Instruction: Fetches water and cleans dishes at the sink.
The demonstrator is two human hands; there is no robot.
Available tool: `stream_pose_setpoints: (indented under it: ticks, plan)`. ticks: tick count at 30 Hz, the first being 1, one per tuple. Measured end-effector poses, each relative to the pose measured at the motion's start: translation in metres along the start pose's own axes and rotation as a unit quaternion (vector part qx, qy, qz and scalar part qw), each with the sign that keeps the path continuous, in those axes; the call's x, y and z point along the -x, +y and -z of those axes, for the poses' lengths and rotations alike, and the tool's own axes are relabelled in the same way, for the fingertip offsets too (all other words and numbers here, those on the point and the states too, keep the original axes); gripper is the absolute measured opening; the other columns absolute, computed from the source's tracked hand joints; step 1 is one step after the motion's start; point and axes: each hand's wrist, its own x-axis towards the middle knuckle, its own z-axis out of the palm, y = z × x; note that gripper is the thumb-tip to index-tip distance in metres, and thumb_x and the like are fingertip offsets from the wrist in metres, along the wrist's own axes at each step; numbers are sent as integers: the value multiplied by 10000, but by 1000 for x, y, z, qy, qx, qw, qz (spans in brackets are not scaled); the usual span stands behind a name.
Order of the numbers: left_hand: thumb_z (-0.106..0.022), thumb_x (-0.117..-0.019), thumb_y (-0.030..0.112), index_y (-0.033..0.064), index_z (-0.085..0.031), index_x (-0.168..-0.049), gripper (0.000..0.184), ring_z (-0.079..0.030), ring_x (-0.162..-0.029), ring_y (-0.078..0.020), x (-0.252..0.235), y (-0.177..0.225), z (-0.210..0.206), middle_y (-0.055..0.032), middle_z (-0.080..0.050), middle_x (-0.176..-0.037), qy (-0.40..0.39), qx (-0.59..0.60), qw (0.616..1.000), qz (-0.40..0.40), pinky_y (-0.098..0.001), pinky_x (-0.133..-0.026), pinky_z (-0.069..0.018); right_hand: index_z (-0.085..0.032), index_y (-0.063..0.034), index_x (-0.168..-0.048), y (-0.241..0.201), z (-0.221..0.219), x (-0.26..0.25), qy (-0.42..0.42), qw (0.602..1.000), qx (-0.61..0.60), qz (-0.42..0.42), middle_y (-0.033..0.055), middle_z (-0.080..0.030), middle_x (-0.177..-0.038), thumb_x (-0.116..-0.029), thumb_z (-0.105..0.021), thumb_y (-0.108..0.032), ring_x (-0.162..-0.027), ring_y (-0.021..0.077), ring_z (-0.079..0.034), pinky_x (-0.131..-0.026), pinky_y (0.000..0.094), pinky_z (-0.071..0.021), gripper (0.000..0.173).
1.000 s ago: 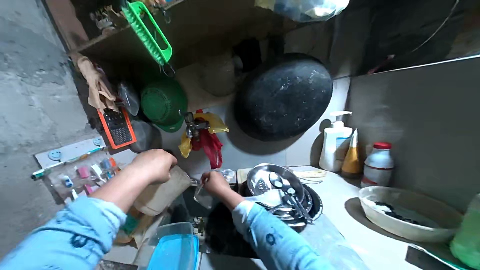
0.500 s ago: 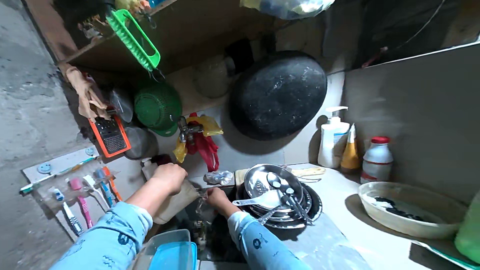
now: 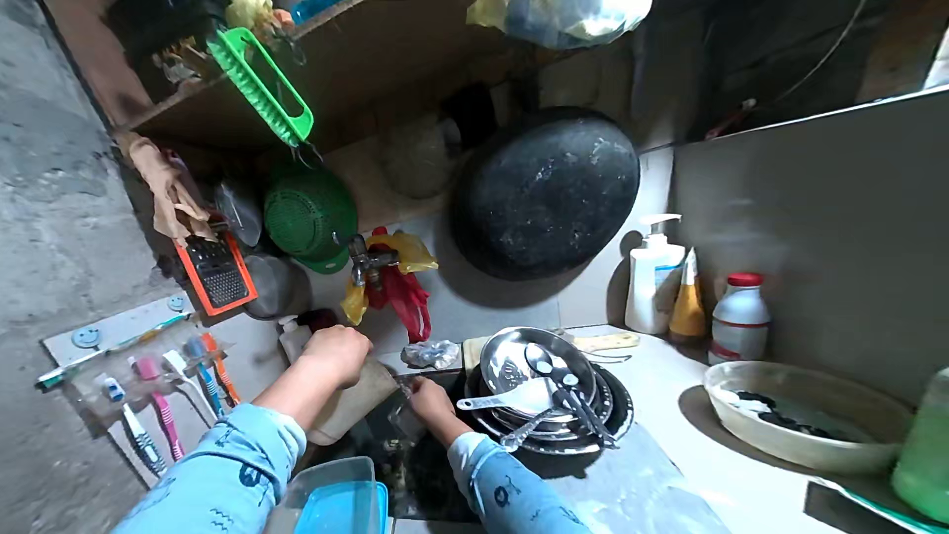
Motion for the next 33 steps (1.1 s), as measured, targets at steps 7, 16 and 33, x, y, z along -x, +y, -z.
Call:
stream_pose_setpoints:
  ticks: [7, 16, 33]
  plan:
    - [-709, -932, 156, 144, -700, -1257, 326, -622, -1202, -347, 4, -1, 6, -118, -692, -1228, 6, -31, 999, 5, -575, -944, -517, -418, -14, -1448, 17, -14, -5, 58, 832, -501, -230, 234, -498, -1305, -1121, -379, -187, -1092, 335, -567, -845, 516, -528, 372]
    - [-703, -937, 155, 124, -699, -1247, 312, -619, -1206, -357, 2, 16, 10, -129, -688, -1234, -8, -42, 999, 4, -569, -933, -521, -682, -87, -1277, 9, -11, -7, -69, 992, 69, 77, 179, -662, -1312, -1026, -560, -169, -1250, 344, -613, -1044, 578, -467, 290]
    - [-691, -980, 227, 126, -690, -1256, 294, -649, -1129, -356, 37, -31, -2, -144, -697, -1177, 33, 87, 995, 26, -602, -941, -505, -629, -7, -1283, 13, -3, -2, 18, 982, -188, -20, 253, -624, -1291, -1076, -487, -157, -1184, 365, -618, -984, 539, -495, 292]
